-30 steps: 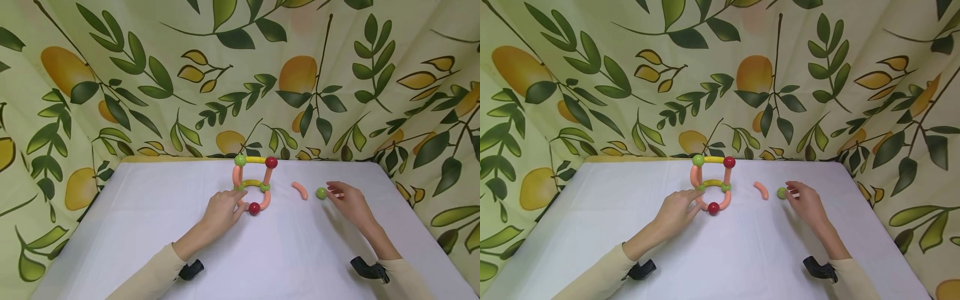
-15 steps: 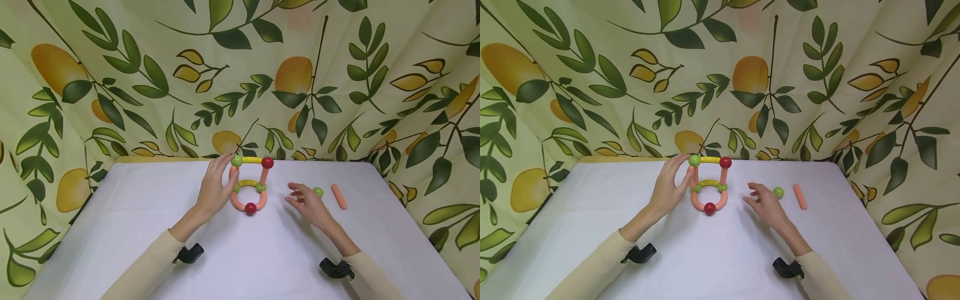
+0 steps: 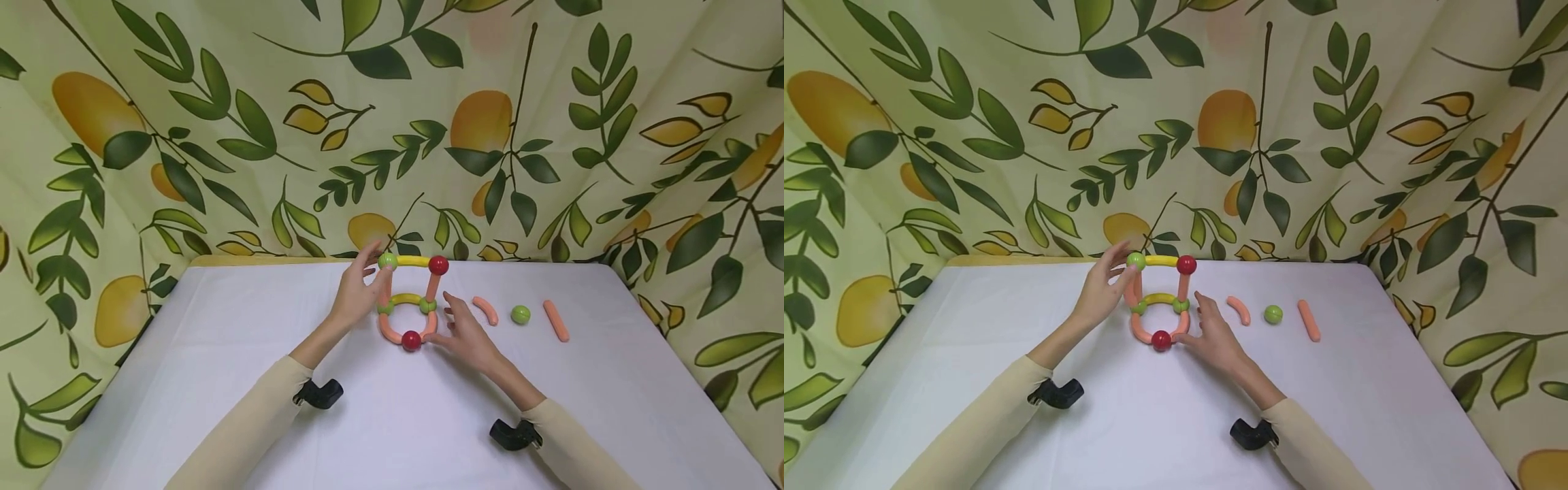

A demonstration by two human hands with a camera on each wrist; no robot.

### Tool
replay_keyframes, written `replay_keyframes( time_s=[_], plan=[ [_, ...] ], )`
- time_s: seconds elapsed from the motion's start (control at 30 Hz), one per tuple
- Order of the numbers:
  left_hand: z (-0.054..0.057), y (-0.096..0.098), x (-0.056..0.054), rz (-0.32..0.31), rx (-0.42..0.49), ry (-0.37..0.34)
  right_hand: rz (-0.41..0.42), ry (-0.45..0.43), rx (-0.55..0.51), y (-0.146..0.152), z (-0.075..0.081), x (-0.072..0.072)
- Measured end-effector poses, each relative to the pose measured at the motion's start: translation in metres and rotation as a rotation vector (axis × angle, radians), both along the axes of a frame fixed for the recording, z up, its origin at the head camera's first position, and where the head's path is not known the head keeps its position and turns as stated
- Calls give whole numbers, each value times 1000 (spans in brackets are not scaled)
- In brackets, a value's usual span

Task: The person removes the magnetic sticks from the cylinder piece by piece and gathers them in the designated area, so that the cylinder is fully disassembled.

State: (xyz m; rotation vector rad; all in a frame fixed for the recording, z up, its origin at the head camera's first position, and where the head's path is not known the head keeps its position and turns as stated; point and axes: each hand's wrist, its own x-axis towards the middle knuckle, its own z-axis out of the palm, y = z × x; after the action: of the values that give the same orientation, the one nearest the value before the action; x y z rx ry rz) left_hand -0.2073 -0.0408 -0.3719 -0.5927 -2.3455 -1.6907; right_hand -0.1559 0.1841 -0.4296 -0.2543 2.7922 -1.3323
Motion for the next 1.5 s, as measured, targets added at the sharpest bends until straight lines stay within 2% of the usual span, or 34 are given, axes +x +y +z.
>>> replay_keyframes(
  time_s=[0.07,0.17,0.3,0.47,0.8,1.0,1.27,1.5],
  plan=[
    [0,0,-4,-42,77,-106,-5,-34,-32,-4,-1,-1],
    [-1,-1,-10,-64,143,-234,-10,-67,-62,-9,-3,-2],
    [-2,-1,-15,-61,153,-313,-8,-77,-114,-13,-7,-4],
    [-3,-1,-17,-54,144,-342,4,-91,-158,-15,-11,-5],
    [-3,-6,-18,-59,93,-378,5,-80,-139,-16,-11,-7],
    [-3,-7,-19,-57,79,-397,16,-80,-141,-19,-14,-2],
    [-2,-8,-18,-59,64,-406,0,1,-152,-30,-19,0],
    [0,-10,-18,-64,60,-417,-27,-2,-132,-35,-16,-2]
  ],
)
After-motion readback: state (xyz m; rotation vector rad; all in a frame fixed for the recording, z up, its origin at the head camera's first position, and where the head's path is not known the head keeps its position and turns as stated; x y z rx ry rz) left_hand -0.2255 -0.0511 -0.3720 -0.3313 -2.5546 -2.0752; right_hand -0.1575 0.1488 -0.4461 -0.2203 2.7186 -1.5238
